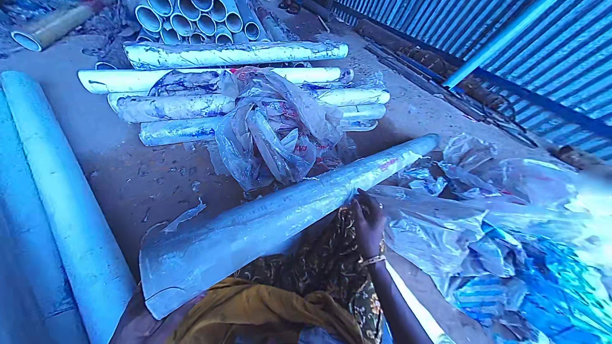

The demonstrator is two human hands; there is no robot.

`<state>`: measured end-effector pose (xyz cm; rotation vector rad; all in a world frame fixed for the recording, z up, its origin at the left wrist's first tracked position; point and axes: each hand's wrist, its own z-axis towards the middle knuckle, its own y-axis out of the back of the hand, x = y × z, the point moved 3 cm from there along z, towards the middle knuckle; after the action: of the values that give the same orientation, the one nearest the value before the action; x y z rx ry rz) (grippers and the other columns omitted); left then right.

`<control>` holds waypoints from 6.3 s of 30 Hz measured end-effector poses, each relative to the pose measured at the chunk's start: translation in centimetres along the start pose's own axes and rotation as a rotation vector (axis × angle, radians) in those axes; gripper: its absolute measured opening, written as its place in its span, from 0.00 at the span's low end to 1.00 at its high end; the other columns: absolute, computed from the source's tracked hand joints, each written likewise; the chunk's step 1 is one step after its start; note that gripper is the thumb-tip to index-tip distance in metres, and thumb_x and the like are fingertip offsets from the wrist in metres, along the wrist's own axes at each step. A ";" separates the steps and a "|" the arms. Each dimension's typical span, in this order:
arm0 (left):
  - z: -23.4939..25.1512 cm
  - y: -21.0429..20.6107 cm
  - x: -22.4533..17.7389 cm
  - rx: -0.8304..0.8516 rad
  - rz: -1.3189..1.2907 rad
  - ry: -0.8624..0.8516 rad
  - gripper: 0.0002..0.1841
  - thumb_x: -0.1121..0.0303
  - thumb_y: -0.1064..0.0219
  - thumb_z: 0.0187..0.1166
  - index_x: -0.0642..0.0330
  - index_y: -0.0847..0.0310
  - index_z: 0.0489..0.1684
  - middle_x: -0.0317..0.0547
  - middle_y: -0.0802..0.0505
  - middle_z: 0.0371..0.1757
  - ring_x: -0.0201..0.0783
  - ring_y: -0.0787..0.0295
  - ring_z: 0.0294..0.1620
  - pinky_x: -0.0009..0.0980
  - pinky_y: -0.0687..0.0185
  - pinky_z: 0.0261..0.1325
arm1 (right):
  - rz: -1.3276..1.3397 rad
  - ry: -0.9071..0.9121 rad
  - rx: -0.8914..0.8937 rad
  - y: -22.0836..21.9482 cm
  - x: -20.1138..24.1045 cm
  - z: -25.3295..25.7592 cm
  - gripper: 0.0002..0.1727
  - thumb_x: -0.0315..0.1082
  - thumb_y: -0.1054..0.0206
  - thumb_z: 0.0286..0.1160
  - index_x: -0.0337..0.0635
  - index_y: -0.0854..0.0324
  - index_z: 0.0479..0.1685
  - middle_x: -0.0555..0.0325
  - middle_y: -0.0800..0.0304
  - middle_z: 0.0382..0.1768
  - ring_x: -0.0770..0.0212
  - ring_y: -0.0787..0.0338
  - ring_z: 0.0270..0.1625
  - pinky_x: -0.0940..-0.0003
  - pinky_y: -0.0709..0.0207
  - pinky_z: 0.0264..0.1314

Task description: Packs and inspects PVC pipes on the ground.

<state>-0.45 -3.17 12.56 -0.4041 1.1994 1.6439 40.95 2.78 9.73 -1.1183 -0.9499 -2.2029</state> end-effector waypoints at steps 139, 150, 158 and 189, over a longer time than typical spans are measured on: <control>6.1 -17.5 2.0 0.211 1.033 0.374 0.45 0.68 0.08 0.47 0.75 0.23 0.72 0.79 0.14 0.65 0.76 0.19 0.70 0.78 0.51 0.80 | -0.358 -0.352 0.503 -7.2 -1.5 -3.0 0.20 0.45 0.22 0.71 0.34 0.09 0.41 0.44 0.05 0.37 0.47 0.07 0.43 0.42 0.20 0.54; 6.6 -18.7 2.8 0.331 1.142 0.410 0.52 0.63 0.10 0.54 0.69 0.33 0.85 0.86 0.19 0.68 0.83 0.23 0.70 0.79 0.55 0.80 | -0.075 -0.450 0.709 -8.7 -3.4 -2.0 0.14 0.31 0.38 0.86 0.30 0.18 0.31 0.60 0.19 0.19 0.70 0.19 0.21 0.71 0.20 0.32; 10.0 -17.0 4.0 0.648 0.924 0.730 0.55 0.50 0.14 0.59 0.63 0.40 0.89 0.79 0.23 0.74 0.76 0.30 0.79 0.77 0.76 0.86 | 0.063 -0.444 0.618 -8.8 -2.9 -2.1 0.14 0.27 0.39 0.86 0.28 0.21 0.29 0.59 0.20 0.18 0.72 0.18 0.20 0.75 0.19 0.30; 10.3 -17.0 6.8 0.492 0.884 0.486 0.56 0.60 0.10 0.52 0.57 0.38 0.90 0.76 0.18 0.69 0.75 0.25 0.74 0.78 0.75 0.85 | 0.220 -0.768 0.568 -9.7 -2.4 -3.0 0.16 0.27 0.47 0.91 0.36 0.29 0.27 0.67 0.32 0.13 0.75 0.30 0.12 0.80 0.26 0.21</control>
<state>14.18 8.93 3.50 0.0843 2.3125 1.9145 34.19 6.92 2.92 -1.6825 -1.5357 -1.1780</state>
